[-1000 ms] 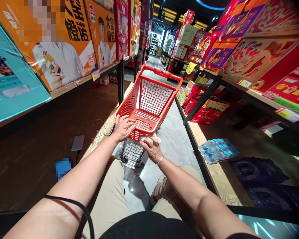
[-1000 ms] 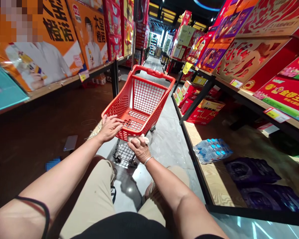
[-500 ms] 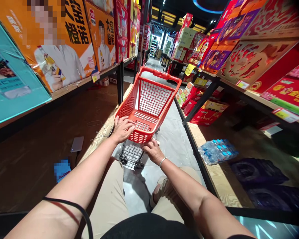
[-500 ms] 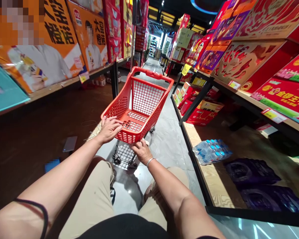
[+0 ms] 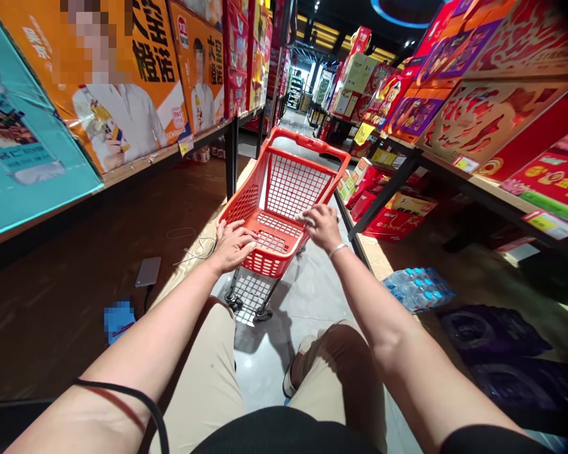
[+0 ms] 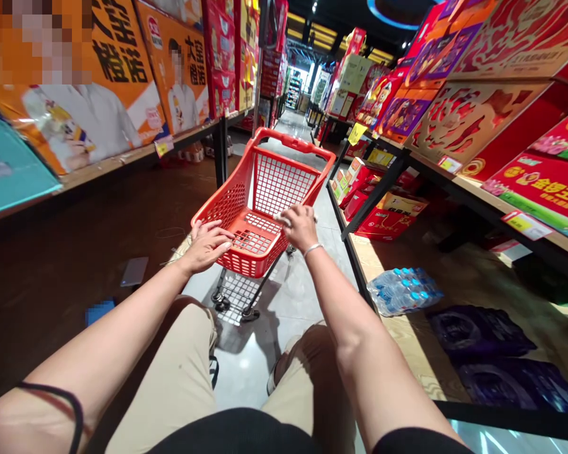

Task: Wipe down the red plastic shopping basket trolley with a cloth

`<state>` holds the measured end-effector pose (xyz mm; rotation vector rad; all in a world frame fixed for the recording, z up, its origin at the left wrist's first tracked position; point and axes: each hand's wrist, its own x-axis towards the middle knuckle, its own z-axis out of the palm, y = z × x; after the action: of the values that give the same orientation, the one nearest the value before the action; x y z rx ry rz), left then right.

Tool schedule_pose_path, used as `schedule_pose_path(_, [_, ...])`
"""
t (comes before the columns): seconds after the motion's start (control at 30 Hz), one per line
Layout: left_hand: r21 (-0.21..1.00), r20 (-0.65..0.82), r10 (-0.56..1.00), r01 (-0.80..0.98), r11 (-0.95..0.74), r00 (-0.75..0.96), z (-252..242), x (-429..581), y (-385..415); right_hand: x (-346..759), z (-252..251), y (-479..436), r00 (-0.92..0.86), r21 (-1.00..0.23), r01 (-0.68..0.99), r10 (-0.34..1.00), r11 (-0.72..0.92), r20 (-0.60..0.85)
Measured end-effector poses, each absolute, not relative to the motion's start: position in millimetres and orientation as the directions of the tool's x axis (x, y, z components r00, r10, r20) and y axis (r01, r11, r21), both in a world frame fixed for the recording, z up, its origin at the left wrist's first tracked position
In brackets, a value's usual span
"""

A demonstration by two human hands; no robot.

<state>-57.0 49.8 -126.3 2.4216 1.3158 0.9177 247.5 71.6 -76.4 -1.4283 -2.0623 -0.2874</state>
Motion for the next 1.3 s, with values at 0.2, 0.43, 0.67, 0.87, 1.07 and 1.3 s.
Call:
schedule_pose_path(0.2, [0.449, 0.412, 0.821, 0.697, -0.560, 0.394, -127, -70, 53, 244, -61, 101, -0.146, -0.162, 0.956, 0.874, 0.246, 0.463])
schedule_pose_path(0.43, [0.413, 0.449, 0.805, 0.709, -0.572, 0.388, -126, -30, 23, 228, -63, 76, -0.068, -0.122, 0.983, 0.887, 0.137, 0.457])
schedule_pose_path(0.67, [0.458, 0.352, 0.822, 0.684, -0.568, 0.447, -114, -25, 15, 204, -93, 12, -0.106, -0.262, 0.914, 0.806, 0.310, 0.582])
schedule_pose_path(0.87, [0.470, 0.376, 0.789, 0.634, -0.615, 0.486, -116, -41, 21, 175, -116, -35, -0.382, -0.107, 0.802, 0.642, 0.587, 0.665])
schedule_pose_path(1.07, [0.494, 0.363, 0.787, 0.613, -0.617, 0.500, -113, -41, 25, 250, -84, 48, -0.061, -0.252, 0.920, 0.746, 0.300, 0.663])
schedule_pose_path(1.3, [0.502, 0.364, 0.784, 0.603, -0.620, 0.503, -114, -39, 32, 241, -104, 30, -0.019, -0.354, 0.874, 0.753, 0.332, 0.658])
